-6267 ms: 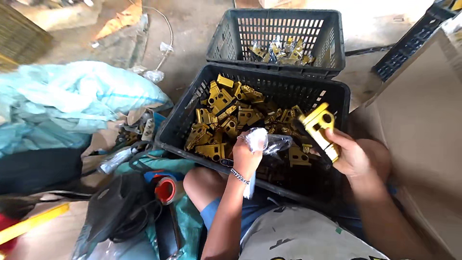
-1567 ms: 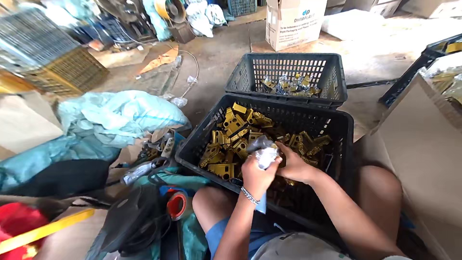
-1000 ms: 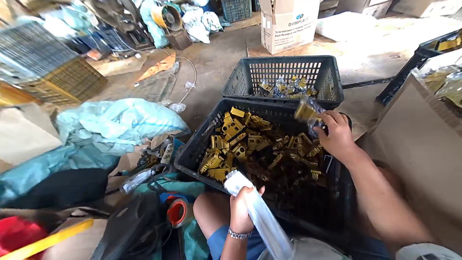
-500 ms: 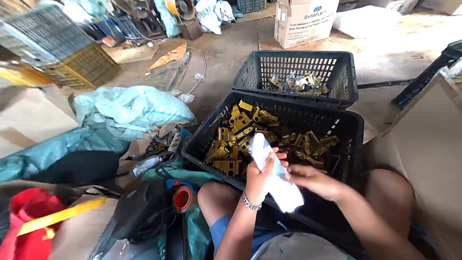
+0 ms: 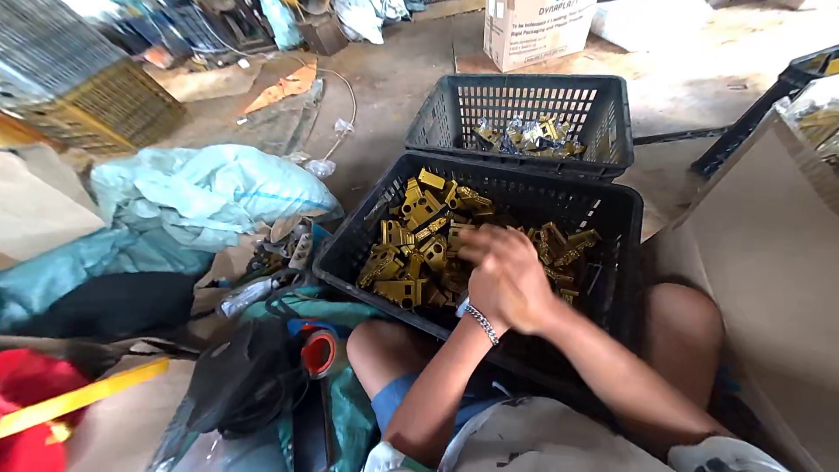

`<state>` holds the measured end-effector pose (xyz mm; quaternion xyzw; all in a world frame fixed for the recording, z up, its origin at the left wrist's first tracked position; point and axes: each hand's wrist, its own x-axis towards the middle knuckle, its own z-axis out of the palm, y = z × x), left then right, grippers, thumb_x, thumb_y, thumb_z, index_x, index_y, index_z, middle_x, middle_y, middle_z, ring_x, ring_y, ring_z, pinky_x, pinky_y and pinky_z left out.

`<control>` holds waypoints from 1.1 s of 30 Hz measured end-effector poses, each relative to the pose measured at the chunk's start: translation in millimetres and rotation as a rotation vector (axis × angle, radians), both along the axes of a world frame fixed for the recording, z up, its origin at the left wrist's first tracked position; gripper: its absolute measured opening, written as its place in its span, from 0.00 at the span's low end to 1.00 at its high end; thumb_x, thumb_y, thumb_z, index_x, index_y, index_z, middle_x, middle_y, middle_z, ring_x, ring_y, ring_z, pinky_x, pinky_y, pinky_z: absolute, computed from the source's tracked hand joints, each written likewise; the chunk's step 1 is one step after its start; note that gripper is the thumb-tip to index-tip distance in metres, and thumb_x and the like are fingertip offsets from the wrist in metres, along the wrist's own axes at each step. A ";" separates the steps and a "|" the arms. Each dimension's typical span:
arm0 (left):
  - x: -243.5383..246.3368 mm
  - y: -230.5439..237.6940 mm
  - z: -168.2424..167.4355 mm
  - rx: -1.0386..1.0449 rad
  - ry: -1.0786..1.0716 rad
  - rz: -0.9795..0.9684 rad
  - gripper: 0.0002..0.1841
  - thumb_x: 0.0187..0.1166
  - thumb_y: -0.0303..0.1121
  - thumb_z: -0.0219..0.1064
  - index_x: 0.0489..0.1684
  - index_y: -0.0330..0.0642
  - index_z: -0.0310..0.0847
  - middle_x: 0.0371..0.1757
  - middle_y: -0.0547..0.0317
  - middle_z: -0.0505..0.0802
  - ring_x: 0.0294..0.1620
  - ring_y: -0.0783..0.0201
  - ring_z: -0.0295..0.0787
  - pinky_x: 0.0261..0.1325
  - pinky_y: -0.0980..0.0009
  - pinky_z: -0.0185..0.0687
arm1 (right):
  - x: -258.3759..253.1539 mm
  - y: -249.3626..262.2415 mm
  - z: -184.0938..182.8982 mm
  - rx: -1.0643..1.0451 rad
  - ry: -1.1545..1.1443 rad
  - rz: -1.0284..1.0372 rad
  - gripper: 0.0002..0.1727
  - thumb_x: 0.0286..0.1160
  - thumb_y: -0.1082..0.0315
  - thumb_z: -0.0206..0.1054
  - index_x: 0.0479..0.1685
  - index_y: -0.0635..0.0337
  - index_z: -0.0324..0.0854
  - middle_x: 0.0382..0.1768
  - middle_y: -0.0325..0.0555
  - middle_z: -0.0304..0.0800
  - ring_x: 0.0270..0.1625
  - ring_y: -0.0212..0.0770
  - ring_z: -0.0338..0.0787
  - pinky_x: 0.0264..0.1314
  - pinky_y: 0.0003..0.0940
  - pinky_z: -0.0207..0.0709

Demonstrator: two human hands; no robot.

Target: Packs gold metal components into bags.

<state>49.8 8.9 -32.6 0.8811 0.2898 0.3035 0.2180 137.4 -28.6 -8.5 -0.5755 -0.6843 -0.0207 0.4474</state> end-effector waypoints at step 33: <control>-9.5 -20.0 27.9 -0.185 -0.046 0.076 0.11 0.70 0.28 0.70 0.39 0.24 0.89 0.38 0.37 0.94 0.44 0.43 0.94 0.52 0.47 0.86 | 12.5 -13.4 -11.1 -0.185 0.179 0.031 0.37 0.93 0.44 0.31 0.75 0.54 0.80 0.84 0.47 0.73 0.93 0.58 0.55 0.83 0.83 0.35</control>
